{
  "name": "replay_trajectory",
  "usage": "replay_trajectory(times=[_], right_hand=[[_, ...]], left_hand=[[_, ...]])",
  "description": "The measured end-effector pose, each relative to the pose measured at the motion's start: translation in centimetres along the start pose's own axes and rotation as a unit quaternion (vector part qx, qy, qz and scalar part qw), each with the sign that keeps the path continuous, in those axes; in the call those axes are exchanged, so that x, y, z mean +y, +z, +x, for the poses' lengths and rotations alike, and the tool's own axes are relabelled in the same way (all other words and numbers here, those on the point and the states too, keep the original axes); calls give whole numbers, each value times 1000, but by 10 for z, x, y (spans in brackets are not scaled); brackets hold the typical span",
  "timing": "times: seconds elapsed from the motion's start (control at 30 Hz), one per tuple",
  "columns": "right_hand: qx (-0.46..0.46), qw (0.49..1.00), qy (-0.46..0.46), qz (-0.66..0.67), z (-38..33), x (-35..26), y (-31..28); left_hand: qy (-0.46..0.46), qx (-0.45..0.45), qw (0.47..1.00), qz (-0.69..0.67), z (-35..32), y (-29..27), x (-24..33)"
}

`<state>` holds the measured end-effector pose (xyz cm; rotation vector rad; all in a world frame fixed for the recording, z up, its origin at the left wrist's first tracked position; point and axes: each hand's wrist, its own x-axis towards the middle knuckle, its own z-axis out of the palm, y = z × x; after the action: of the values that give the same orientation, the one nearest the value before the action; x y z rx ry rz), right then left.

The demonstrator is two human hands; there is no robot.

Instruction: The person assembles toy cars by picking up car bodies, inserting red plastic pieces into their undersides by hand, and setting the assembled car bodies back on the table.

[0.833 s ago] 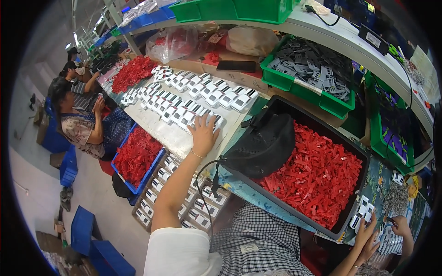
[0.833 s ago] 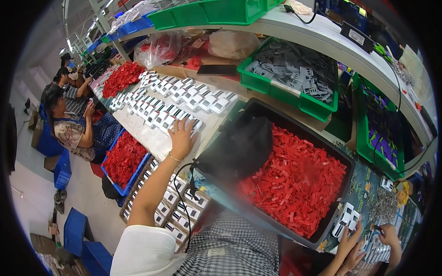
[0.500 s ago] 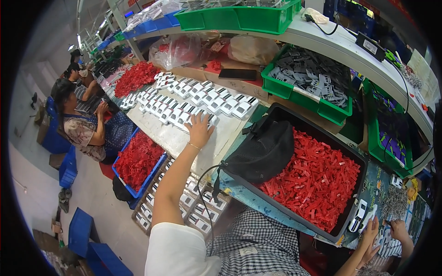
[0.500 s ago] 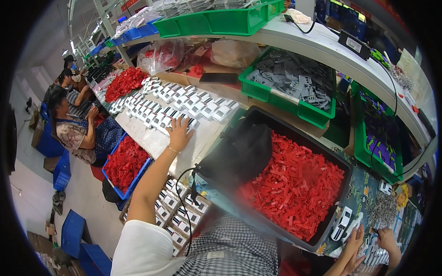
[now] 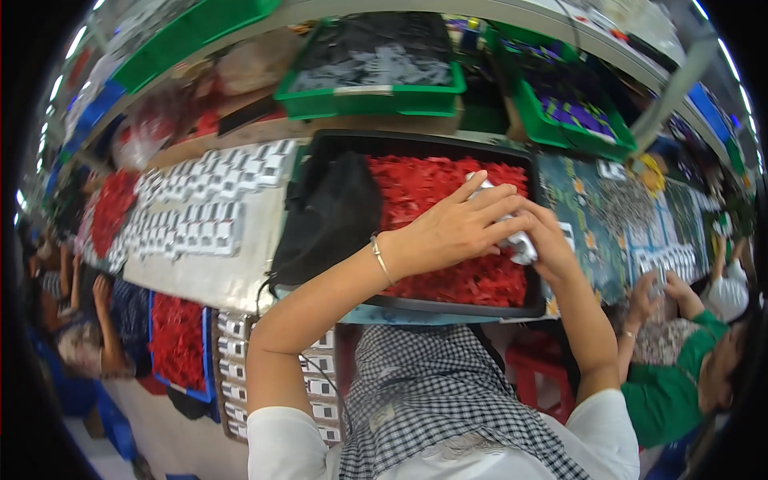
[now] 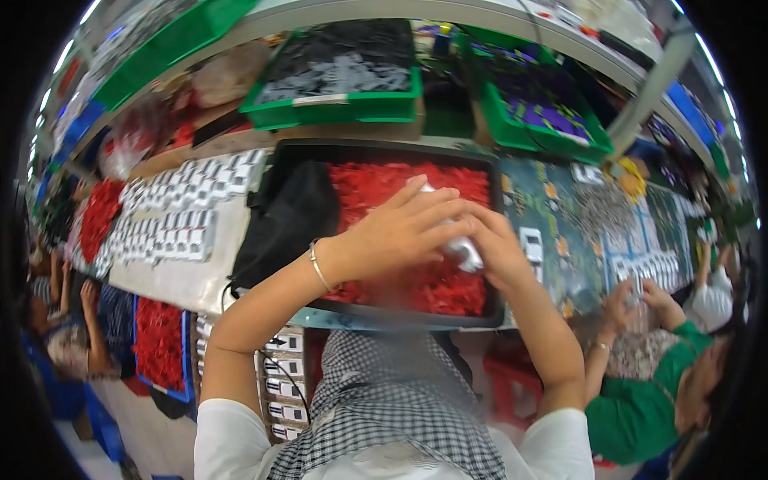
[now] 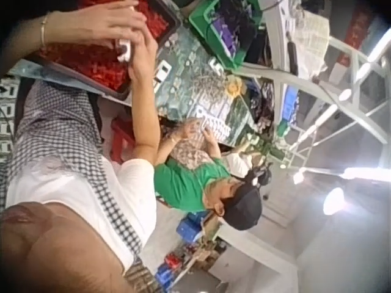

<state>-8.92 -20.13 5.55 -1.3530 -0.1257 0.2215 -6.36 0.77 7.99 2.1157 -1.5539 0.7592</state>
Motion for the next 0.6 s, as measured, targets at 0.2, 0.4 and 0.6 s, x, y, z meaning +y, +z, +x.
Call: replay_trajectory(times=[0.2, 0.4, 0.6], right_hand=[[8, 982, 105, 155, 13, 3, -12], [-68, 926, -81, -363, 23, 22, -6], [-152, 724, -156, -655, 38, 43, 19]], left_hand=[[-127, -14, 988, -89, 14, 39, -31], [-508, 141, 730, -434, -25, 51, -81], [-542, 260, 527, -601, -37, 63, -91]])
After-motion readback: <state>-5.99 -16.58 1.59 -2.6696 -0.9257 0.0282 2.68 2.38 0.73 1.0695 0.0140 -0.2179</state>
